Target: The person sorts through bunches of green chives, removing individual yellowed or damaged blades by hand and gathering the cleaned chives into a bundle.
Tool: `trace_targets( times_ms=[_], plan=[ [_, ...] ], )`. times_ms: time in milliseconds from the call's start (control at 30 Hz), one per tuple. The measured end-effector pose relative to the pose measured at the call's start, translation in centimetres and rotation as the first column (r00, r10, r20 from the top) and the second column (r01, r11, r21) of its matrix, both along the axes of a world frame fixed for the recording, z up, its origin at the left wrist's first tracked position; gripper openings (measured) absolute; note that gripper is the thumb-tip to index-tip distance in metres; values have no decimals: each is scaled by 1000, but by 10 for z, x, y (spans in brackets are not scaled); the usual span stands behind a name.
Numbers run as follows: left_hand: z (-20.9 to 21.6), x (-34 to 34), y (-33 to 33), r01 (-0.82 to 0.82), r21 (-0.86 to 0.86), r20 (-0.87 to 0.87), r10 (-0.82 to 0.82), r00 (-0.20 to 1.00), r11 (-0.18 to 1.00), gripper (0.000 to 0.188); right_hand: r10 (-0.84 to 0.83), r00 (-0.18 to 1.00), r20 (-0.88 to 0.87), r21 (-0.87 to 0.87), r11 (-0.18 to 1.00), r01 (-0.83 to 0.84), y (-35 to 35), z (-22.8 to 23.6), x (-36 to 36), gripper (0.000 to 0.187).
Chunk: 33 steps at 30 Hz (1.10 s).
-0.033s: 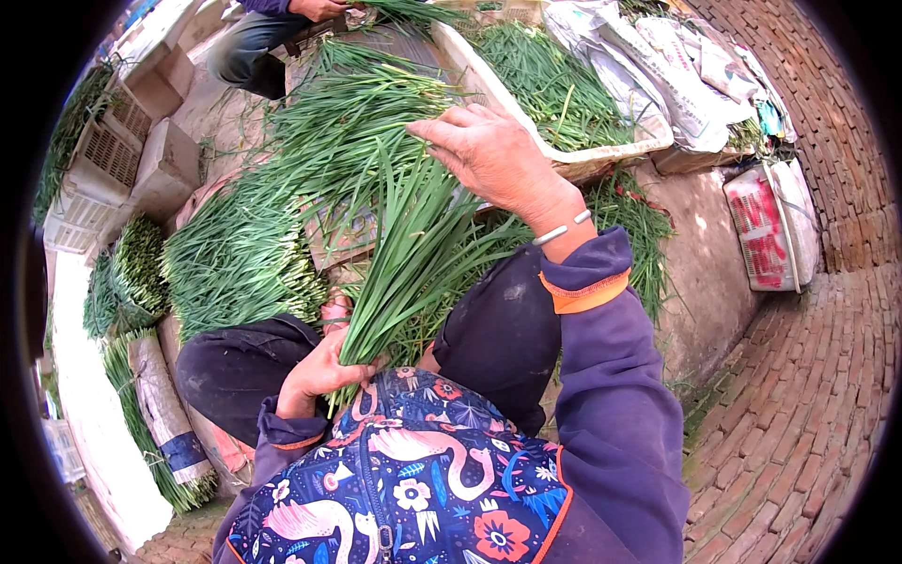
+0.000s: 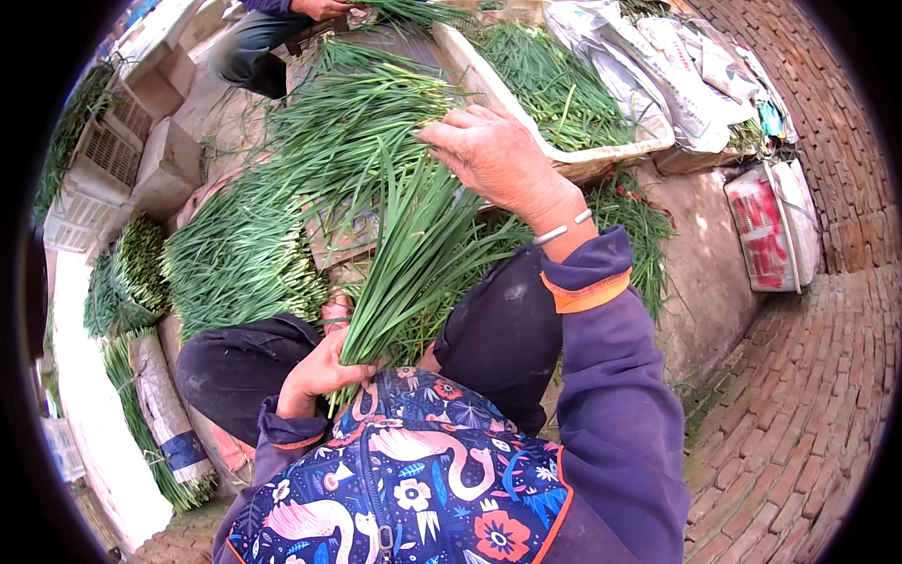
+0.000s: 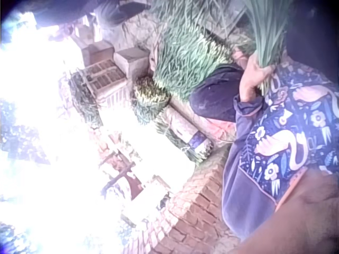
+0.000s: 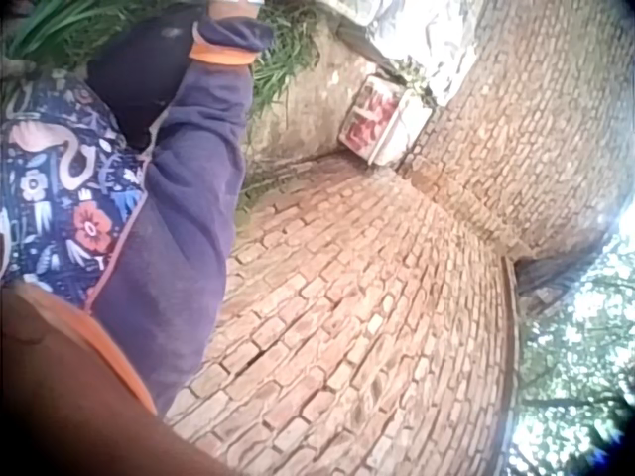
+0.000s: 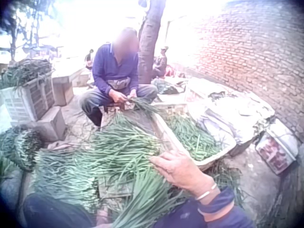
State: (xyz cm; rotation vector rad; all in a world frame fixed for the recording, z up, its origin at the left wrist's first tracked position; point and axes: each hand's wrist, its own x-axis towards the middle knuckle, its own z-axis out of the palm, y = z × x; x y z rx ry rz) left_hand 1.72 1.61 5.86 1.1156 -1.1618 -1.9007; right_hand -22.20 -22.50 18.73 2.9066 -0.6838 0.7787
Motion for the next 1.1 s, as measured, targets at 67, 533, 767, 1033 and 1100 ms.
trace_targets(
  times_ms=[67, 533, 767, 1033, 1100],
  plan=[
    [-2, 0, 0, -1, -21, 5, 1, 1000, 1000, 36, -16, 1000, -19, -19, 1000, 16, -1, -1, -3, 13],
    [11, -9, -18, 139, -352, 519, 69, 852, 925, 35, -560, 765, 318, 318, 823, 471, 92, -11, -75, 8],
    [3, -19, -17, 172, -399, 500, 56, 864, 901, 31, -608, 705, 365, 227, 793, 566, 95, -4, -120, 18],
    [1, -24, -14, 223, -396, 573, 50, 818, 891, 34, -371, 911, 180, 339, 893, 297, 74, 6, -81, 15],
    [2, -25, -13, 231, -393, 579, 45, 814, 890, 34, -316, 945, 85, 318, 907, 275, 68, -1, -79, 16]
  ],
)
